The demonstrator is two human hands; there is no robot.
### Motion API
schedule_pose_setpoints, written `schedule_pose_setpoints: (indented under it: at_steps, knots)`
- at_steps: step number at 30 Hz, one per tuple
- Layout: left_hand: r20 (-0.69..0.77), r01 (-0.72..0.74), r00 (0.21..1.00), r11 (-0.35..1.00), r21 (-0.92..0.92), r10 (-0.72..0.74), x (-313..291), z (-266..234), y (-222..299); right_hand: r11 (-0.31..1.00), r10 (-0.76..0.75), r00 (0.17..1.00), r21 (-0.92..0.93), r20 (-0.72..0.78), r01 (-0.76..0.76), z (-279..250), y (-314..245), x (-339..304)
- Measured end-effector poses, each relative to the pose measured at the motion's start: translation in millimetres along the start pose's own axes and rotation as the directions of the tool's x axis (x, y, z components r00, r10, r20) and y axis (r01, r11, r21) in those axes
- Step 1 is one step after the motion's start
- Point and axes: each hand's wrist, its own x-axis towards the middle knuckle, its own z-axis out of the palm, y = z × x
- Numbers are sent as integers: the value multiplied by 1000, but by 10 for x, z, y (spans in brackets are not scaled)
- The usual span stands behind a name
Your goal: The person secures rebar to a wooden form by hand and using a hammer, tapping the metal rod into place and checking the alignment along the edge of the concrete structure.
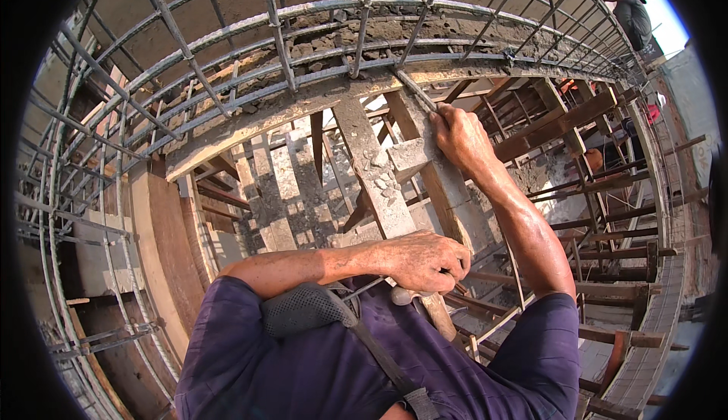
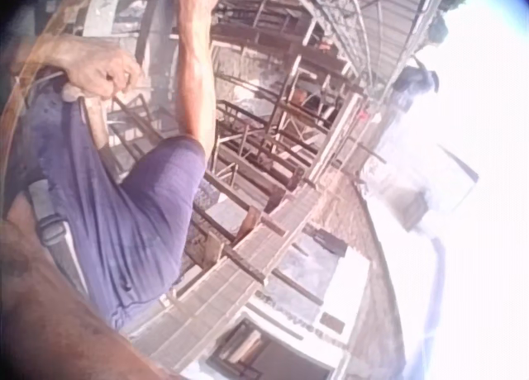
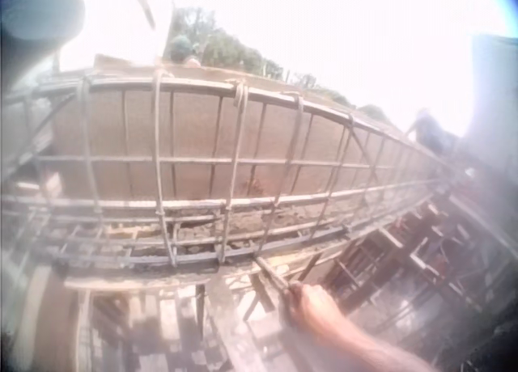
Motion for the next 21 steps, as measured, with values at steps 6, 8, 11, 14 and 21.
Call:
schedule_pose_setpoints:
  at_steps: [6,8,11,14,21]
  knots:
    - [18,34,999,999,-33,-33,-17,-59,-3,986,-167,981,29,94,165,-67,-26,-569]
    - [27,42,999,998,-50,-41,-13,-42,-26,992,-111,977,-39,180,120,-255,-94,-520]
    - [37,53,998,997,-49,-51,-9,-22,31,997,-67,976,-21,206,73,-355,-104,-500]
    - [-35,-6,999,1000,-7,6,-20,-28,17,996,-78,987,49,143,72,-343,-20,-501]
    - [1,3,1000,1000,-7,-3,6,-12,-30,989,-149,988,-4,38,149,59,-82,53]
